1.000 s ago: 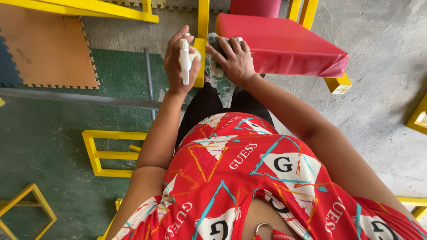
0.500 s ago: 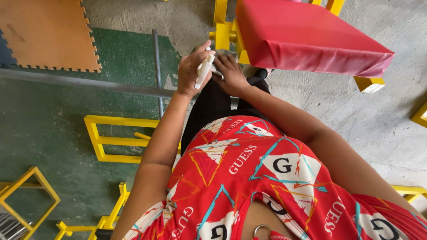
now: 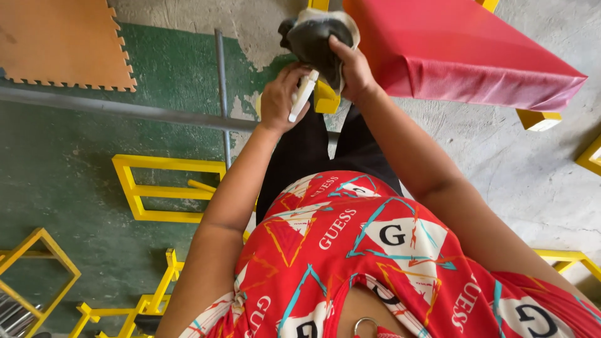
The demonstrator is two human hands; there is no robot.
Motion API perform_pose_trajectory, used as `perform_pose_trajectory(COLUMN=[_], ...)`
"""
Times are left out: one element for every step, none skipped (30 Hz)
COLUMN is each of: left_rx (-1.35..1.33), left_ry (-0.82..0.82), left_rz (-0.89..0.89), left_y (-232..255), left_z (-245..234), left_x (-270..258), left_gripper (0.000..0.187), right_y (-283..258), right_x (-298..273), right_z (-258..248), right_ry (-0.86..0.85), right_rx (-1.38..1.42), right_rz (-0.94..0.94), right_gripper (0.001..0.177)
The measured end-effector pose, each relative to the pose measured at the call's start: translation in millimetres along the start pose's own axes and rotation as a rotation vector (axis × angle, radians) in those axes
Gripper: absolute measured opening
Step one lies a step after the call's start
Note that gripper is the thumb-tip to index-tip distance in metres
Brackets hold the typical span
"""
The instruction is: Cleaning gym equipment using a spray bottle and a cloth.
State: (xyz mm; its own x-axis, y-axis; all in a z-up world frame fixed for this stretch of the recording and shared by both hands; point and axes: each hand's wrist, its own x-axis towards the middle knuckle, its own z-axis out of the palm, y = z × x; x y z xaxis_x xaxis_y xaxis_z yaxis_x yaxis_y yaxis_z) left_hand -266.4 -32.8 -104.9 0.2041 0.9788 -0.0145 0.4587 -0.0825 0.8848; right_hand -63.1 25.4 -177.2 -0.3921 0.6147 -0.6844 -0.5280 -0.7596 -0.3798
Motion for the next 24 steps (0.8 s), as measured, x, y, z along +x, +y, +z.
perform_pose_trajectory(left_rx=[0.034,0.072,0.072,0.106,0.141,0.135,0.177,0.223,0.222,0.219,0.215,0.212,0.194,0.176,0.175,0.196,0.218,0.220,0.245,0.268,0.266,0.242,0.217,0.218], left_ry=[0.005,0.015,0.016,0.016,0.016,0.011,0.030,0.054,0.053,0.001,-0.051,-0.053,-0.090,-0.125,-0.125,-0.135,-0.146,-0.145,-0.181,-0.221,-0.223,-0.244,-0.265,-0.266], left_rz=[-0.028,-0.047,-0.042,-0.048,-0.055,-0.053,0.002,0.055,0.056,0.047,0.037,0.037,0.079,0.121,0.122,0.151,0.180,0.178,0.153,0.132,0.132,0.097,0.062,0.063], left_y=[-4.7,-11.2,-14.2,-14.9,-15.7,-15.2,-14.6,-14.6,-20.1,-24.6,-29.1,-30.8,-32.5,-34.4,-38.6,-42.9,-47.5,-58.0,-68.6,-79.0,-79.3,-80.1,-81.0,-78.6], left_z=[5.3,9.3,8.4,9.3,10.6,10.2,9.7,7.5,7.6,8.5,9.5,7.3,4.9,2.6,2.8,3.0,3.1,7.0,10.9,15.6,14.6,13.8,13.3,10.8], left_x=[-1.9,1.3,5.3,5.2,5.2,5.4,5.8,7.0,7.1,4.3,1.3,0.8,0.4,0.9,-1.6,-3.8,-5.8,-12.1,-18.1,-23.0,-26.8,-30.1,-33.3,-33.2], left_gripper=[0.046,0.040,0.040,0.034,0.028,0.028,0.029,0.031,0.031,0.026,0.021,0.021,0.022,0.023,0.023,0.028,0.034,0.034,0.035,0.037,0.037,0.041,0.046,0.046], right_y=[-4.0,-11.6,-10.0,-5.8,-1.6,-2.3,-3.0,-4.2,-6.7,-7.3,-7.7,3.5,14.5,24.6,28.7,32.7,36.9,45.9,54.8,62.9,63.0,62.7,62.3,64.8], right_x=[-8.2,-11.7,-8.2,-9.7,-11.2,-16.0,-20.6,-23.0,-23.1,-25.8,-28.5,-18.3,-8.2,2.7,-3.8,-10.4,-16.7,-22.2,-27.6,-33.7,-31.6,-28.3,-24.9,-5.5], right_z=[6.4,14.4,11.6,6.9,1.8,6.4,11.2,17.5,20.0,21.6,23.1,8.2,-6.6,-21.4,-20.7,-20.0,-19.2,-22.3,-25.4,-28.9,-29.2,-29.9,-30.8,-46.2], right_ry=[-0.065,-0.137,-0.138,-0.129,-0.120,-0.114,-0.100,-0.091,-0.090,-0.086,-0.081,-0.077,-0.022,0.031,0.032,0.150,0.269,0.266,0.224,0.178,0.181,0.148,0.115,0.115], right_rx=[0.103,0.202,0.200,0.214,0.228,0.229,0.228,0.226,0.226,0.147,0.067,0.067,-0.073,-0.215,-0.216,-0.586,-0.955,-0.955,-1.256,-1.557,-1.557,-1.555,-1.551,-1.550], right_rz=[0.025,0.043,0.038,0.038,0.038,0.034,-0.024,-0.080,-0.081,-0.157,-0.232,-0.233,-0.349,-0.466,-0.466,-0.407,-0.333,-0.331,-0.446,-0.560,-0.558,-0.491,-0.423,-0.424], right_gripper=[0.050,0.054,0.054,0.056,0.058,0.058,0.057,0.056,0.056,0.051,0.047,0.047,0.043,0.040,0.040,0.035,0.030,0.030,0.039,0.048,0.048,0.051,0.055,0.055])
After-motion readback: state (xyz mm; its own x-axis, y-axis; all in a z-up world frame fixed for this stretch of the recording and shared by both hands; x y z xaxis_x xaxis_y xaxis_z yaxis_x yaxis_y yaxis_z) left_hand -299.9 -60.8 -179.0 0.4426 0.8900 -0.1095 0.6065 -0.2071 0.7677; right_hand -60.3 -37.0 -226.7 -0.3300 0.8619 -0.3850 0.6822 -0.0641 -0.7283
